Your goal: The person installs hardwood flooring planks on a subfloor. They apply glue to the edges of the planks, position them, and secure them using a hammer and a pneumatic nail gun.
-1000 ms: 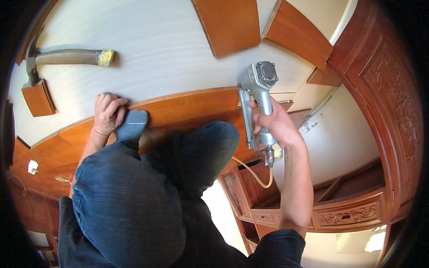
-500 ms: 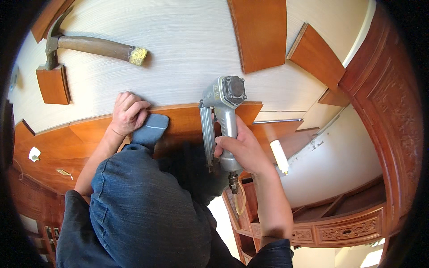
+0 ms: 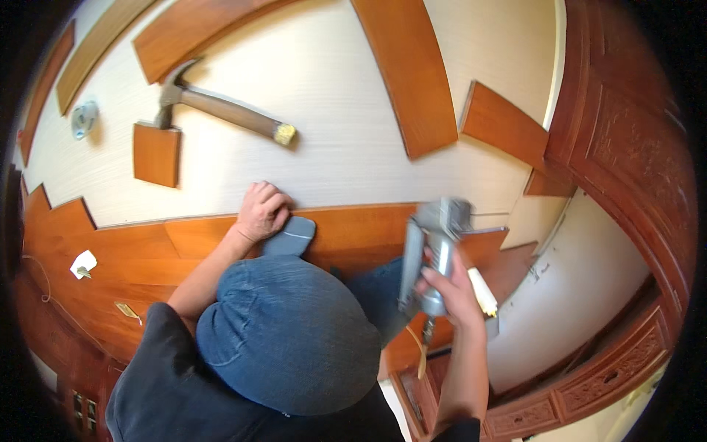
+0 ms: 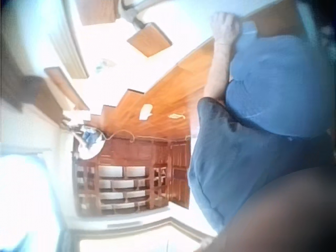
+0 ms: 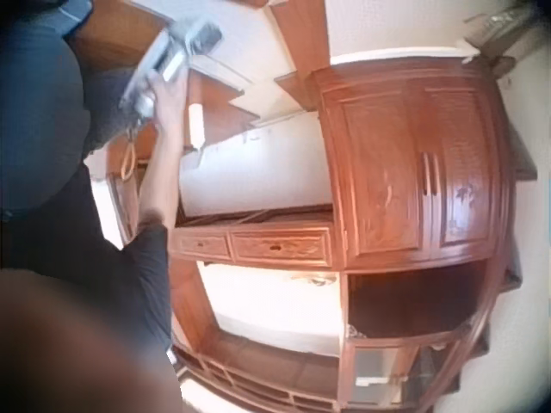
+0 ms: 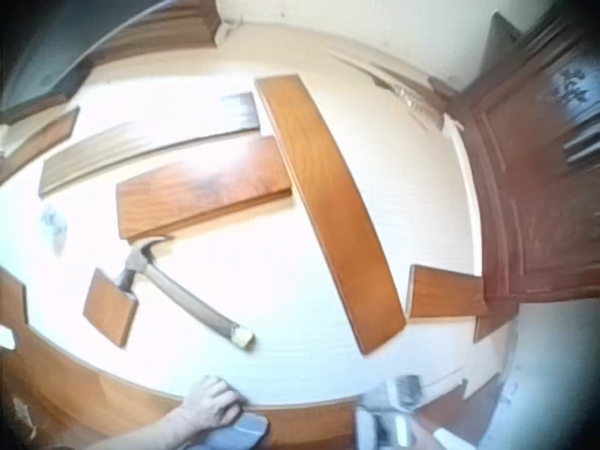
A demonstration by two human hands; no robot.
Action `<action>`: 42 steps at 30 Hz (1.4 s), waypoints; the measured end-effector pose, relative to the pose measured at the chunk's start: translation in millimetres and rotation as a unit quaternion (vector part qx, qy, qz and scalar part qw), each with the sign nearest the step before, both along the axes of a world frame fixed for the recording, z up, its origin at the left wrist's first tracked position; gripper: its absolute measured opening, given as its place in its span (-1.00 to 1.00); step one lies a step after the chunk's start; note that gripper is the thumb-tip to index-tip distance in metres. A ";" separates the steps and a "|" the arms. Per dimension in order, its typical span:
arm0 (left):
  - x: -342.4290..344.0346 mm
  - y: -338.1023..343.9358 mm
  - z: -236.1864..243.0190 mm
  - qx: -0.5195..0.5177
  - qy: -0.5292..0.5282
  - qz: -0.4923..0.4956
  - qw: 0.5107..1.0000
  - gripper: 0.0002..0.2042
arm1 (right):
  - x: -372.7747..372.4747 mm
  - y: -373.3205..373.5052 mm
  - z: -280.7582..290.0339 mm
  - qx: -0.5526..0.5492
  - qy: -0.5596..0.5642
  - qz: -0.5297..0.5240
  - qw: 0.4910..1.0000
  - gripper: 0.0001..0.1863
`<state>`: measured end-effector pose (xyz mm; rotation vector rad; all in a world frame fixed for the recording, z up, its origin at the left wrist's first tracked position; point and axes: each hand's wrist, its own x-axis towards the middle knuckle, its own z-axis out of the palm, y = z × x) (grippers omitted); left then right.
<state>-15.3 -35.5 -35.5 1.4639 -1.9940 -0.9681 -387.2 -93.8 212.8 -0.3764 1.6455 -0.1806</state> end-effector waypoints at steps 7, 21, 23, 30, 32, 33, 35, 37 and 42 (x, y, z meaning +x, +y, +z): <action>1.2 -5.9 -7.5 0.013 0.060 -0.026 0.998 -0.84 | -106.8 185.9 66.2 -0.043 0.075 -0.162 0.983 -0.23; 188.4 -61.2 68.8 0.255 -0.367 0.323 0.834 0.34 | -101.2 483.2 -144.0 -0.081 0.271 -0.051 0.958 -0.33; 188.1 -40.9 68.4 0.264 -0.405 0.297 0.824 0.32 | -105.3 476.8 -144.5 -0.065 0.256 -0.026 0.964 -0.37; 234.2 80.8 115.5 0.272 -0.358 0.410 0.794 0.26 | -115.8 452.9 -154.4 -0.066 0.235 0.022 0.970 -0.50; 255.8 149.3 123.3 0.313 -0.331 0.474 0.753 0.25 | -118.8 457.1 -155.4 -0.060 0.234 0.032 0.970 -0.53; 266.7 186.4 124.1 0.336 -0.319 0.504 0.729 0.25 | -119.0 460.5 -156.1 -0.053 0.232 0.036 0.971 -0.55; 270.4 250.5 127.9 0.376 -0.296 0.560 0.677 0.25 | -121.5 468.4 -155.3 -0.046 0.238 0.042 0.969 -0.57; 282.3 330.0 117.3 0.401 -0.275 0.601 0.635 0.29 | -120.8 479.0 -154.6 -0.031 0.239 0.058 0.969 -0.60; 302.4 473.2 84.4 0.473 -0.241 0.671 0.517 0.42 | -113.8 518.4 -150.0 0.026 0.238 0.182 0.954 -0.62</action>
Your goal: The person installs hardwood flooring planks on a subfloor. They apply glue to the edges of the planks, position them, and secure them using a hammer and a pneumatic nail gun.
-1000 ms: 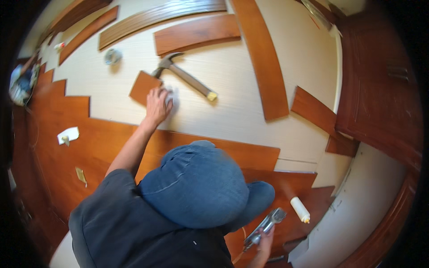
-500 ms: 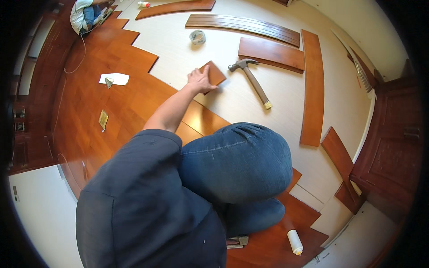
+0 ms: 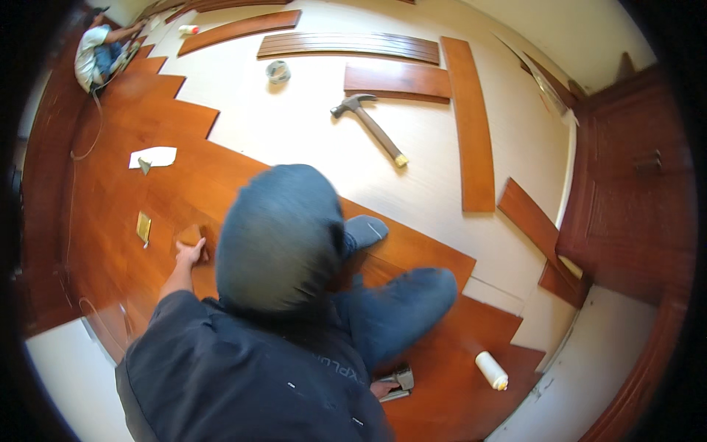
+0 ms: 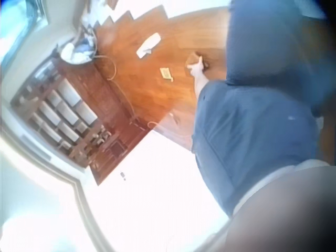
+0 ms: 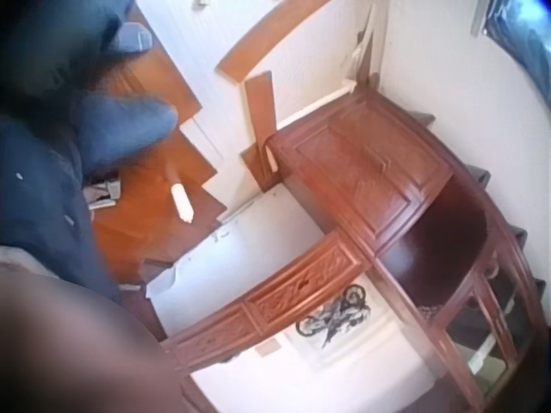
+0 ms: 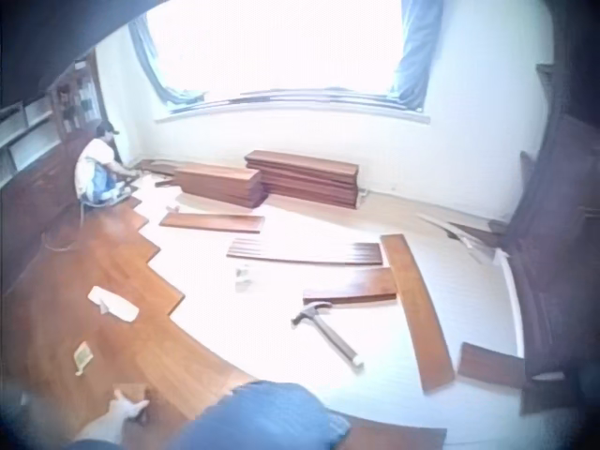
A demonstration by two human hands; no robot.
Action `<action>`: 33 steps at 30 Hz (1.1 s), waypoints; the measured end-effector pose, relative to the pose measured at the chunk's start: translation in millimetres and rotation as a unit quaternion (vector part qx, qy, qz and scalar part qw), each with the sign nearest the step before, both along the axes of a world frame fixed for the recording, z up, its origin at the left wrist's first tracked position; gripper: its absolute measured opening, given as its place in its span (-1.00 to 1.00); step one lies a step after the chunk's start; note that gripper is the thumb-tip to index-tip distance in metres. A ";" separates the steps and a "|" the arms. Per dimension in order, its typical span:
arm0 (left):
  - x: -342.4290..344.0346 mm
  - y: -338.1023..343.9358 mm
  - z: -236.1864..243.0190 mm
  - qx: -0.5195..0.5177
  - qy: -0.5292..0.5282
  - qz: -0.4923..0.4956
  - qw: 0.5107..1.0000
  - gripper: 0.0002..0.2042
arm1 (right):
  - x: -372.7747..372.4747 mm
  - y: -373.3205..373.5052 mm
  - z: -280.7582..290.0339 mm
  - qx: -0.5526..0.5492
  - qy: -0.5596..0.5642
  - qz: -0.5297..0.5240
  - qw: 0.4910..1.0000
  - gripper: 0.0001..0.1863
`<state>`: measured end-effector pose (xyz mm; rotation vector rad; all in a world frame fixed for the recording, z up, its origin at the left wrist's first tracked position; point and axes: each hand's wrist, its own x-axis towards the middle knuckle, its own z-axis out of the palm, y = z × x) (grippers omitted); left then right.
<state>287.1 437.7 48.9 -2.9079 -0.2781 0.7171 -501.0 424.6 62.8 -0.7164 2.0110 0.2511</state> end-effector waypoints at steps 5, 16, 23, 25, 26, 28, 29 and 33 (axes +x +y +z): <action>-33.3 6.1 -18.4 -0.062 0.059 0.091 0.992 0.26 | -27.3 -74.5 18.6 0.105 0.086 0.348 0.927 -0.61; -13.4 -111.6 -68.5 -0.136 0.124 -0.131 0.974 0.07 | 101.3 -461.6 71.6 -0.297 0.079 0.258 0.916 -0.29; 162.5 -158.6 -42.4 -0.104 -0.026 -0.443 0.890 -0.05 | 148.5 -579.3 -15.8 -0.371 0.116 0.295 0.873 -0.17; 211.0 -176.5 -11.1 -0.106 -0.109 -0.570 0.807 -0.08 | 197.4 -626.8 -11.1 -0.345 0.098 0.283 0.889 -0.07; 103.0 -272.1 -44.1 -0.111 -0.025 -0.598 0.793 -0.38 | 148.8 -629.2 -8.9 -0.297 0.167 0.292 0.894 -0.05; 46.3 -388.8 7.8 -0.167 -0.023 -0.665 0.728 -0.42 | 167.8 -679.3 -14.1 -0.301 0.167 0.309 0.887 0.05; 31.3 -435.6 12.9 -0.210 -0.024 -0.699 0.684 -0.41 | 178.0 -698.0 -21.8 -0.304 0.166 0.317 0.883 0.11; -57.0 -586.2 4.8 -0.174 0.015 -0.801 0.573 -0.29 | 205.3 -741.1 -35.4 -0.221 0.167 0.368 0.888 0.40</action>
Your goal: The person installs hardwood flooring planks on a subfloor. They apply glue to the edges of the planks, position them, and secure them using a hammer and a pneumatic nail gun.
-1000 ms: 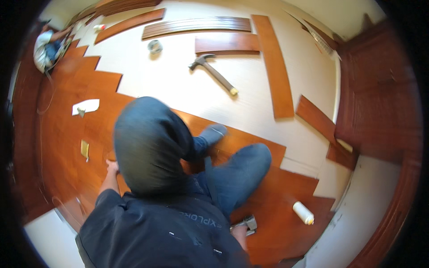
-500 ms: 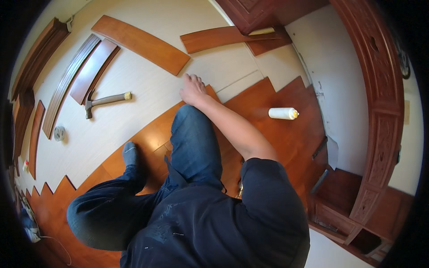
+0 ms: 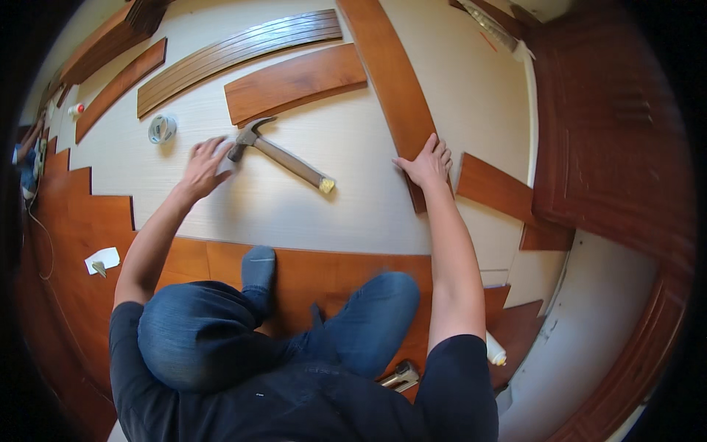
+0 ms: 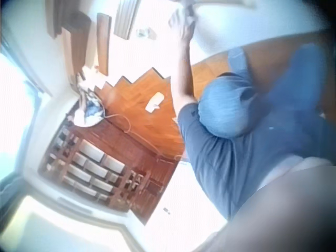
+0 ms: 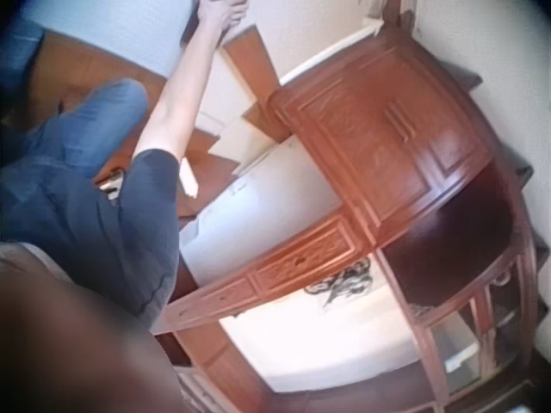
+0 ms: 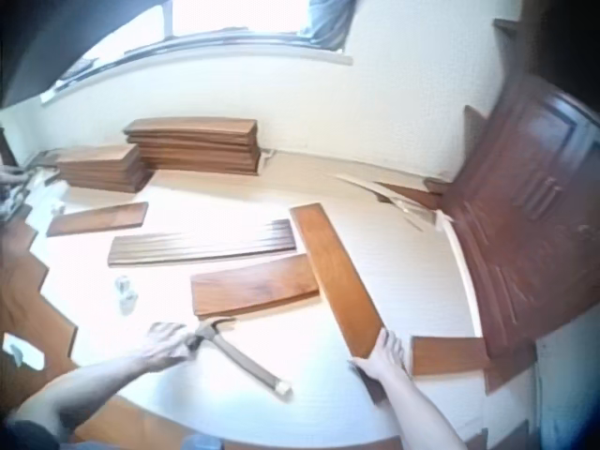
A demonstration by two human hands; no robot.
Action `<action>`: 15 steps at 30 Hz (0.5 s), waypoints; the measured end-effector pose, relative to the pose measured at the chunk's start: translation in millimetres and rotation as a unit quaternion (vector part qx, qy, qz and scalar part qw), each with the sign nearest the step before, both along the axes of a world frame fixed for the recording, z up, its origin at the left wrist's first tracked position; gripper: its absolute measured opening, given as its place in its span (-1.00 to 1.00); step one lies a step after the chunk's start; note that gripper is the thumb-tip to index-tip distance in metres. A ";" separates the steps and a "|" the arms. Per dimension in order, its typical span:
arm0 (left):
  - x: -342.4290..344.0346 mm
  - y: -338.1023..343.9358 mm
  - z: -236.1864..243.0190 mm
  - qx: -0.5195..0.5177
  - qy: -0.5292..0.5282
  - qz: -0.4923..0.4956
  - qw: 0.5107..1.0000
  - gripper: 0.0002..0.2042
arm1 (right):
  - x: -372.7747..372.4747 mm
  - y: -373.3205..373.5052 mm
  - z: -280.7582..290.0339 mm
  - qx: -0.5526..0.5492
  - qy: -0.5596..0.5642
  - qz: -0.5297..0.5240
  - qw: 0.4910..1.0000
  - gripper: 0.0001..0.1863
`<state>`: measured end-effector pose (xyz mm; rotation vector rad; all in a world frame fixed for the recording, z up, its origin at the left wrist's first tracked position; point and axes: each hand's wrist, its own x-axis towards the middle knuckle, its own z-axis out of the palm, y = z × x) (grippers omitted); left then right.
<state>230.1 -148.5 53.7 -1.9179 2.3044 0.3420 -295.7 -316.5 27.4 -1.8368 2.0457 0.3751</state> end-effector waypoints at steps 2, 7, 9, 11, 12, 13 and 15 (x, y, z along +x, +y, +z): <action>-42.3 -33.1 -12.6 0.004 0.007 -0.017 1.000 -0.31 | -1.1 -3.7 -12.2 -0.010 0.007 0.013 1.000 0.42; -64.5 -59.9 -53.8 -0.027 0.044 0.063 0.997 -0.32 | -11.6 -11.3 -21.0 -0.083 -0.049 0.007 0.995 0.35; -61.3 -70.1 -60.8 -0.055 0.062 0.071 0.994 -0.36 | -9.6 -12.9 -11.9 -0.079 -0.071 -0.005 0.994 0.33; -61.6 -87.5 -62.1 -0.078 0.062 0.075 0.992 -0.36 | -9.0 -10.0 7.5 -0.106 -0.078 -0.014 0.991 0.26; -56.2 -93.4 -60.3 -0.088 0.057 0.082 0.991 -0.36 | -6.7 -7.7 19.5 -0.113 -0.098 -0.012 0.989 0.25; -47.4 -103.5 -65.1 -0.106 0.075 0.081 0.988 -0.35 | -7.8 -6.0 32.6 -0.120 -0.117 -0.009 0.986 0.23; -36.1 -116.6 -72.5 -0.135 0.064 0.099 0.984 -0.35 | -6.4 8.5 61.7 -0.156 -0.140 0.007 0.978 0.16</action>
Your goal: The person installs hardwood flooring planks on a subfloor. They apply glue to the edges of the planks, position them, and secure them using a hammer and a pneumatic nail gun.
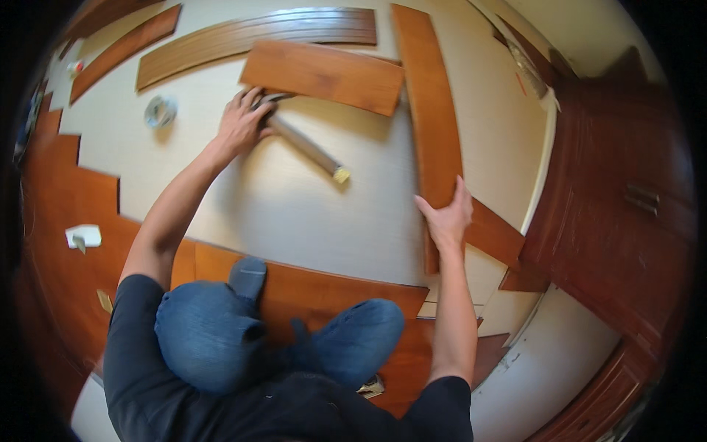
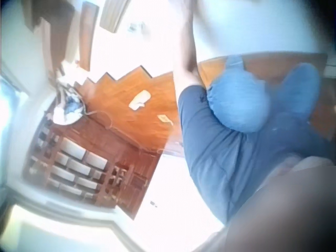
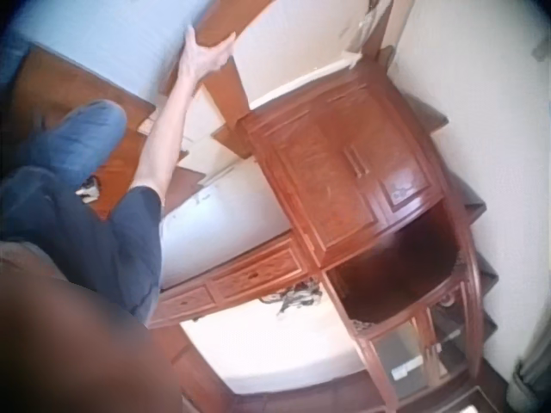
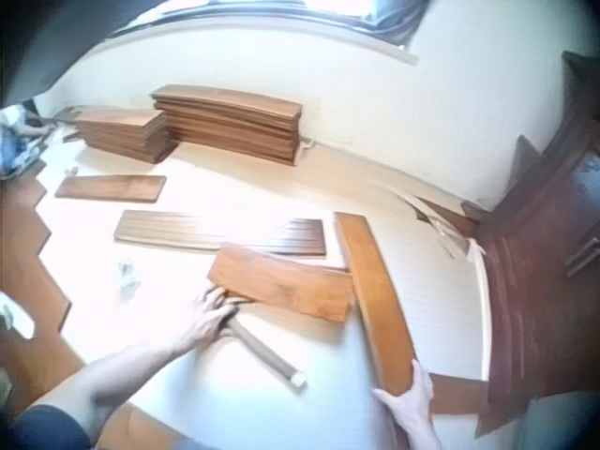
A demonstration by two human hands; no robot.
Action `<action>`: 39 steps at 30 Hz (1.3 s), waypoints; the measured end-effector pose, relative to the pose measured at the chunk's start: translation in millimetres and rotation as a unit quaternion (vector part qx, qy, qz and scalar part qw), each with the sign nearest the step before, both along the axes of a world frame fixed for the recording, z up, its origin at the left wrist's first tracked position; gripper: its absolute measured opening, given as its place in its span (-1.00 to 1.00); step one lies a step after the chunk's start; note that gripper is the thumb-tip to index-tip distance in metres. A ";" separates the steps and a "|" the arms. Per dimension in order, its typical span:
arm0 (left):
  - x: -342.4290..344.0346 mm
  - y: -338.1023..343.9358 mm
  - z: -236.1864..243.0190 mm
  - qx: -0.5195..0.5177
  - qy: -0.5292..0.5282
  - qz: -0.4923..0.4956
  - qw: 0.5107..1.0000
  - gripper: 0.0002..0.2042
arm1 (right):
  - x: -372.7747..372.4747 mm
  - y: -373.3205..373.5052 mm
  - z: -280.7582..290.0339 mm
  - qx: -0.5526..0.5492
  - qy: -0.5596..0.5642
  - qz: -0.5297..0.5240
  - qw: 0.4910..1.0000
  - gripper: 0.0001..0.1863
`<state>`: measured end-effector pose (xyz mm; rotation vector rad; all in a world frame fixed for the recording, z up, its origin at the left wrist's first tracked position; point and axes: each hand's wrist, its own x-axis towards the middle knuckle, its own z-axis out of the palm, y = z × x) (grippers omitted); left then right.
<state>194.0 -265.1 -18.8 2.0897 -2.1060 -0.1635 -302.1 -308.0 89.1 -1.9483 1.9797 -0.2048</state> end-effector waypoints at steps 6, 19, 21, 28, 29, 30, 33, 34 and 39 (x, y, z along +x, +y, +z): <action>-23.0 0.9 21.1 -0.045 0.092 0.066 0.993 -0.44 | -80.6 103.2 29.2 -0.037 -0.143 0.005 0.989 -0.02; 2.6 323.1 76.0 -0.130 0.241 -0.024 0.962 -0.87 | 64.3 213.6 59.1 -0.015 0.008 0.360 0.933 0.19; 6.1 364.1 73.6 -0.114 0.231 -0.021 0.966 -0.86 | 102.6 217.8 43.5 0.000 -0.005 0.407 0.913 0.18; 100.6 431.8 35.9 -0.050 0.168 0.250 0.952 -0.88 | 145.5 214.7 -2.3 0.006 0.040 0.466 0.884 0.19; 125.0 427.7 38.4 -0.047 0.135 0.301 0.943 -0.87 | 147.5 211.7 -8.9 0.010 0.037 0.462 0.886 0.20; 148.4 421.2 37.9 0.002 0.115 0.323 0.939 -0.86 | 149.3 209.9 -12.9 0.013 0.053 0.461 0.886 0.22; 198.5 391.1 39.5 0.181 0.076 0.349 0.916 -0.79 | 149.9 204.9 -31.3 0.024 0.074 0.468 0.880 0.24; 208.1 378.0 42.7 0.215 0.076 0.331 0.915 -0.77 | 149.4 203.7 -35.4 0.032 0.073 0.467 0.880 0.24; 238.1 344.9 24.2 0.340 0.061 0.213 0.914 -0.71 | 151.4 191.6 -52.2 0.034 0.079 0.458 0.885 0.24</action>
